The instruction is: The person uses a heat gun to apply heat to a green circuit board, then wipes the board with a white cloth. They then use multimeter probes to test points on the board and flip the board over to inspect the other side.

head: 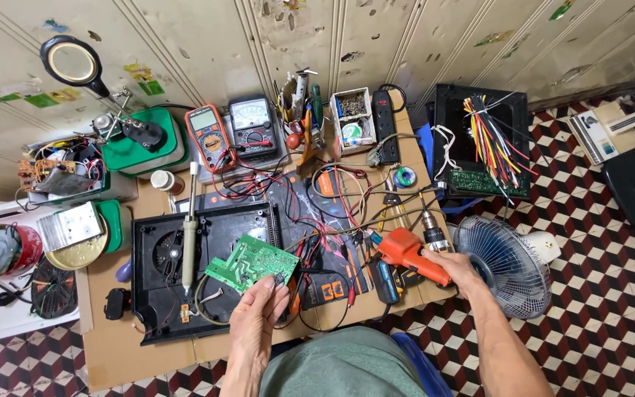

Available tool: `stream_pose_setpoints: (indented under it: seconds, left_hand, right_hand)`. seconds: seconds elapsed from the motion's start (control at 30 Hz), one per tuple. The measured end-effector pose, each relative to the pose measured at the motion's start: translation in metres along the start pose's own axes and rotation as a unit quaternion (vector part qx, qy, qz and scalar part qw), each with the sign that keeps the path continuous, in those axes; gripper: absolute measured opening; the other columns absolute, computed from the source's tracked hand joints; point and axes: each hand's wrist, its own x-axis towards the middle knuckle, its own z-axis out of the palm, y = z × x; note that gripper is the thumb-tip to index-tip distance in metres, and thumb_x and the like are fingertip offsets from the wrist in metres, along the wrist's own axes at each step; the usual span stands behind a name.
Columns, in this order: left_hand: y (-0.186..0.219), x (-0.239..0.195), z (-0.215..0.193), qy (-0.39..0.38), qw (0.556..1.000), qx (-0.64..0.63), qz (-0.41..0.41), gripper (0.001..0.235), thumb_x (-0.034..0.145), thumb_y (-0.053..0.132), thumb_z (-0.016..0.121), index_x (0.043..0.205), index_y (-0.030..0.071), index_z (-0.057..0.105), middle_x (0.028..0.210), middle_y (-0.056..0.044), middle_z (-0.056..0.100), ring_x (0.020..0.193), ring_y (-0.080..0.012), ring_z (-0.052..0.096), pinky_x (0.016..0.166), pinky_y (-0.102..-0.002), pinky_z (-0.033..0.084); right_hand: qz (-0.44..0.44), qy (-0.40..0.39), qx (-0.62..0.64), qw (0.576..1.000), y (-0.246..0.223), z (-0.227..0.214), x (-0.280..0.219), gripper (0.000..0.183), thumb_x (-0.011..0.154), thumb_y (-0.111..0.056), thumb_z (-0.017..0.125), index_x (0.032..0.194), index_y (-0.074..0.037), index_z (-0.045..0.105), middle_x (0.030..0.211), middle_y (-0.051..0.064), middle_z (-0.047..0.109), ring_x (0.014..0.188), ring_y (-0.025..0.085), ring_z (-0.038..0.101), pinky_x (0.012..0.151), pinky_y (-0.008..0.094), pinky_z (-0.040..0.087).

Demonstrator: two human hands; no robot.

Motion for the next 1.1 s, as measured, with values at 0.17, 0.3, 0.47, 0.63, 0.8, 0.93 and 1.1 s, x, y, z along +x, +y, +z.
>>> stream_pose_setpoints:
  seconds: [0.17,0.3,0.47,0.63,0.8,0.93,1.1]
  left_hand:
    - [-0.001,0.005,-0.001,-0.01,1.0,0.002,-0.006,0.028,0.093,0.012,0.068,0.118,-0.001,0.069,0.104,-0.011,0.074,0.093,-0.0225,0.074,0.086,-0.034,0.063]
    - [0.01,-0.001,-0.002,-0.015,1.0,0.021,0.001,0.03,0.092,0.013,0.07,0.118,-0.001,0.07,0.103,-0.01,0.074,0.091,-0.0214,0.074,0.085,-0.033,0.062]
    - [0.04,-0.01,0.0,-0.024,0.997,0.074,0.029,0.033,0.091,0.016,0.072,0.119,-0.001,0.071,0.103,-0.009,0.075,0.089,-0.0178,0.074,0.082,-0.029,0.061]
    - [0.085,-0.024,-0.008,-0.087,0.989,0.102,0.054,0.033,0.091,0.018,0.073,0.117,-0.002,0.073,0.101,-0.01,0.077,0.086,-0.0154,0.074,0.08,-0.025,0.061]
    - [0.119,-0.024,-0.023,-0.152,0.983,0.096,0.045,0.031,0.091,0.017,0.074,0.115,-0.002,0.073,0.097,-0.011,0.077,0.083,-0.0151,0.075,0.077,-0.026,0.061]
    - [0.144,-0.017,-0.047,-0.171,0.98,0.096,0.038,0.031,0.091,0.017,0.074,0.115,-0.002,0.073,0.098,-0.011,0.077,0.083,-0.0145,0.075,0.078,-0.026,0.061]
    - [0.162,-0.005,-0.076,-0.202,0.973,0.104,0.032,0.031,0.092,0.018,0.073,0.116,-0.002,0.073,0.1,-0.01,0.077,0.083,-0.014,0.074,0.077,-0.026,0.061]
  right_hand:
    - [-0.024,0.078,-0.138,0.987,0.017,0.005,-0.001,0.045,0.09,-0.046,0.076,0.104,-0.004,0.084,0.088,0.011,0.077,0.073,0.018,0.066,0.066,0.032,0.051]
    - [-0.045,0.18,-0.203,0.961,0.02,0.008,-0.017,0.032,0.094,-0.04,0.072,0.11,-0.013,0.079,0.089,0.005,0.078,0.08,0.019,0.071,0.074,0.032,0.053]
    - [-0.187,0.308,-0.15,0.921,0.006,0.033,-0.071,0.027,0.1,-0.029,0.067,0.115,-0.008,0.076,0.098,0.007,0.073,0.086,0.02,0.068,0.076,0.034,0.051]
    - [-0.314,0.302,-0.01,0.9,-0.078,0.143,-0.198,0.022,0.107,-0.019,0.066,0.119,-0.002,0.074,0.102,0.01,0.073,0.089,0.016,0.067,0.081,0.028,0.051]
    - [-0.36,0.122,0.078,0.922,-0.126,0.269,-0.261,0.021,0.101,-0.013,0.062,0.112,0.001,0.073,0.101,0.009,0.076,0.089,0.012,0.072,0.082,0.025,0.058]
    - [-0.307,0.062,0.143,0.939,-0.143,0.336,-0.279,0.022,0.098,-0.011,0.064,0.112,0.003,0.073,0.103,0.009,0.077,0.089,0.013,0.07,0.082,0.026,0.056]
    - [-0.342,0.074,0.039,0.936,-0.157,0.382,-0.304,0.026,0.097,-0.012,0.069,0.121,-0.001,0.074,0.102,0.008,0.072,0.091,0.011,0.064,0.082,0.026,0.052]
